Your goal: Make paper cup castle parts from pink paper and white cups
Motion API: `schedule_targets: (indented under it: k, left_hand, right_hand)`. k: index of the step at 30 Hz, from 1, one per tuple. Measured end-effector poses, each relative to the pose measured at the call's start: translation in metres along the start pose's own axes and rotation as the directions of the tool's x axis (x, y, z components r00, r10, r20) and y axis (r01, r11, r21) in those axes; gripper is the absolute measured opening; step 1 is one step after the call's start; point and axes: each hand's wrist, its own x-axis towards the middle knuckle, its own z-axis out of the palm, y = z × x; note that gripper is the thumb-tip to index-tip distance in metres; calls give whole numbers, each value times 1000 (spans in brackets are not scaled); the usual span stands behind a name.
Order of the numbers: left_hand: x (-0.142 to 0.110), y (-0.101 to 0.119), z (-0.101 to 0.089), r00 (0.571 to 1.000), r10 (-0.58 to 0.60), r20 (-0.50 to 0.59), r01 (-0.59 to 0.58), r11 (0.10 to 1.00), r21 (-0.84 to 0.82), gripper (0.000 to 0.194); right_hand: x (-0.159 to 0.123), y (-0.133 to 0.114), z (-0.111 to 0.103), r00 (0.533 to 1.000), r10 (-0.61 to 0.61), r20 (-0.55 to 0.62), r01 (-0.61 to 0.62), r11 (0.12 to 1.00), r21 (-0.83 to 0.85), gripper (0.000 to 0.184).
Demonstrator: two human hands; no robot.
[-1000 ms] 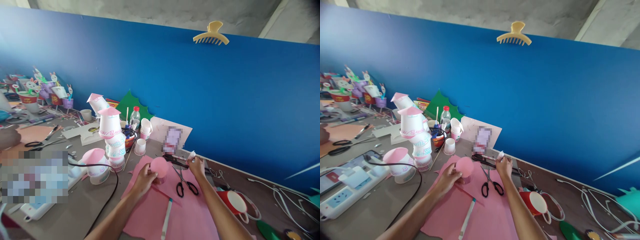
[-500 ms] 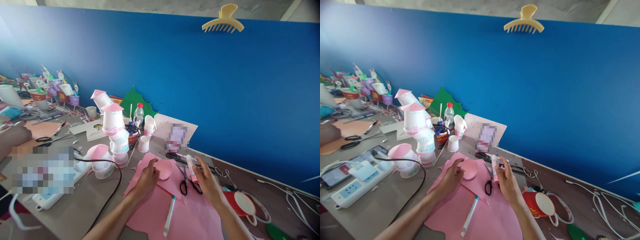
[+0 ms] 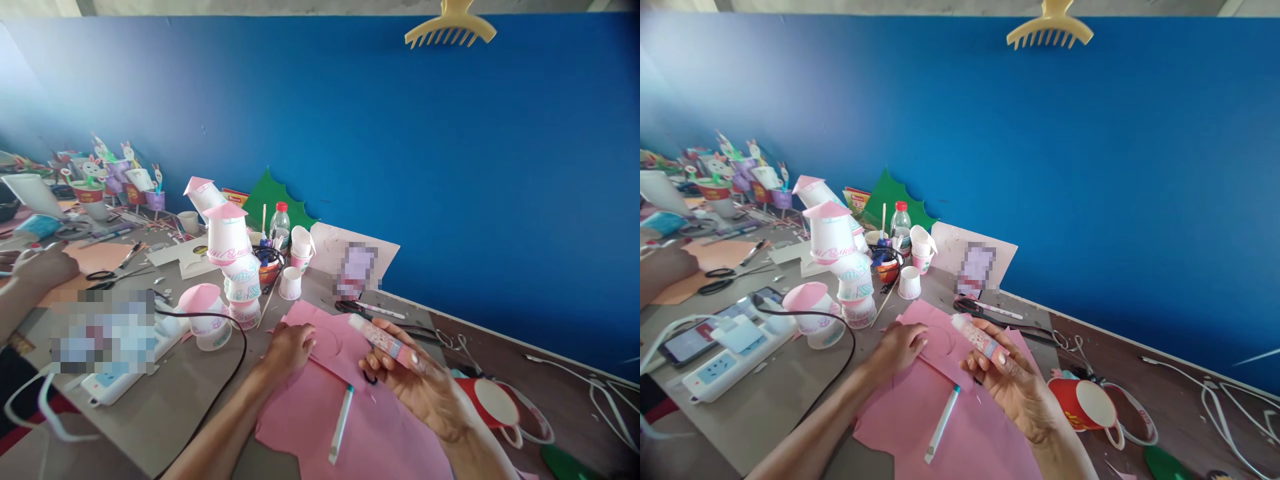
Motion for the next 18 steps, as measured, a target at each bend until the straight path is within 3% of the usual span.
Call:
schedule_targets:
  k: [3,6,10,14,18]
  left_hand:
    - [1,0,-2,996,27,83,-34,995,90,18]
    - [1,0,-1,996,48,73,-59,986,158,17]
    - [-3,-1,-1,982,163,97,-173,978,113,34]
    - [-6,-2,1,963,196,184,-208,977,49,35]
    - [-6,-5,5,961,207,185,-215,976,23,29]
  right_hand:
    - [7,6,4,999,9,-49,-15,993,-119,69]
    - [19,18,3,991,20,-129,-62,941,-332,58]
    - [37,39,-4,969,-75,-234,-64,844,-533,51]
    - [46,55,-10,955,-186,-231,-18,743,-669,48]
    - [48,62,-8,944,-254,-211,25,691,-722,48]
